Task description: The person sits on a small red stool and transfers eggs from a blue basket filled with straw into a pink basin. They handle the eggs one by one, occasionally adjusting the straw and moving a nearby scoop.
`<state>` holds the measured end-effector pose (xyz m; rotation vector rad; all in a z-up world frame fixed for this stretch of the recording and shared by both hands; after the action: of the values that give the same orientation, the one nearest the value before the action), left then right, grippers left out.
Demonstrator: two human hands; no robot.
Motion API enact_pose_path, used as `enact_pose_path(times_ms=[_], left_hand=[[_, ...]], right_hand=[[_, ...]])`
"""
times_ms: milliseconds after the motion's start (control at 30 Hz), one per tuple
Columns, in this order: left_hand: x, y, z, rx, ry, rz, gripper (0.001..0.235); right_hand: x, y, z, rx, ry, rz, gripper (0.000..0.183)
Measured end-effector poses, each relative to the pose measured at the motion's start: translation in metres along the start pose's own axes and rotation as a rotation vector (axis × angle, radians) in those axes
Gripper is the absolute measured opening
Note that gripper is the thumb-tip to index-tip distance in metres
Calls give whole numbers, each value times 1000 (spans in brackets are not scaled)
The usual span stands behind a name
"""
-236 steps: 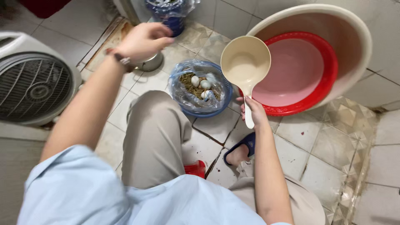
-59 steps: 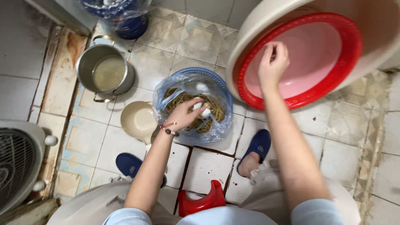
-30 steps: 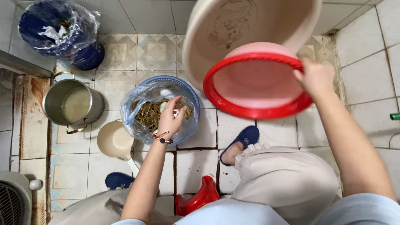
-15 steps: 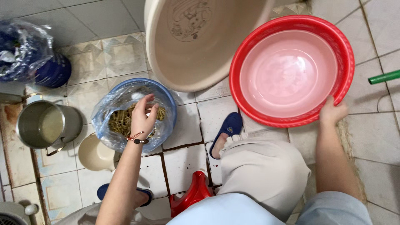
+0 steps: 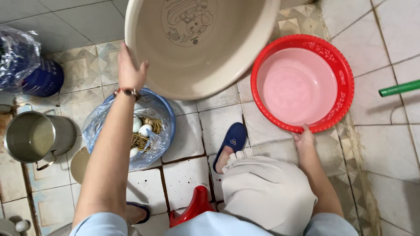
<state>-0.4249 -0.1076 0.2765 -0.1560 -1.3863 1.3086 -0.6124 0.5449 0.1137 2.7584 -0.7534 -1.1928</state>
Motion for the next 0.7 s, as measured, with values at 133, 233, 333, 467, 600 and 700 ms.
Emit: enact_pose_path(times_ms=[133,233,333,467,600,700], left_hand=[[4,-6,29,-173,-325,-9,33],[28,-6,34,58,11,-48,37],[42,-20,55,108,89,-8,37],[46,-63,78,104,185,17,39],[37,-88,93,117,315,113,37],[7,-96,110,103,246,339,23]], right_hand=[[10,6,-1,-114,102,-34,42],[8,13,7,-107,124,-55,40],[7,16,13,-71,121,-98,39],[16,28,21,-84,132,-163,38],[32,45,20,-153,153,-165,39],[38,64,14,-164,154,-240,40]])
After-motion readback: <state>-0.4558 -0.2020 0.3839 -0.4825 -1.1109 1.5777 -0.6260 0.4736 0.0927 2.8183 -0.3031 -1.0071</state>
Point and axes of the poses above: each hand's wrist, its own z-axis towards the middle knuckle, its own y-axis out of the palm, x = y × z, the point moved 1 cm from there along z, towards the middle knuckle, and after that the axes turned 3 degrees about -x, right-handed, at the moved point
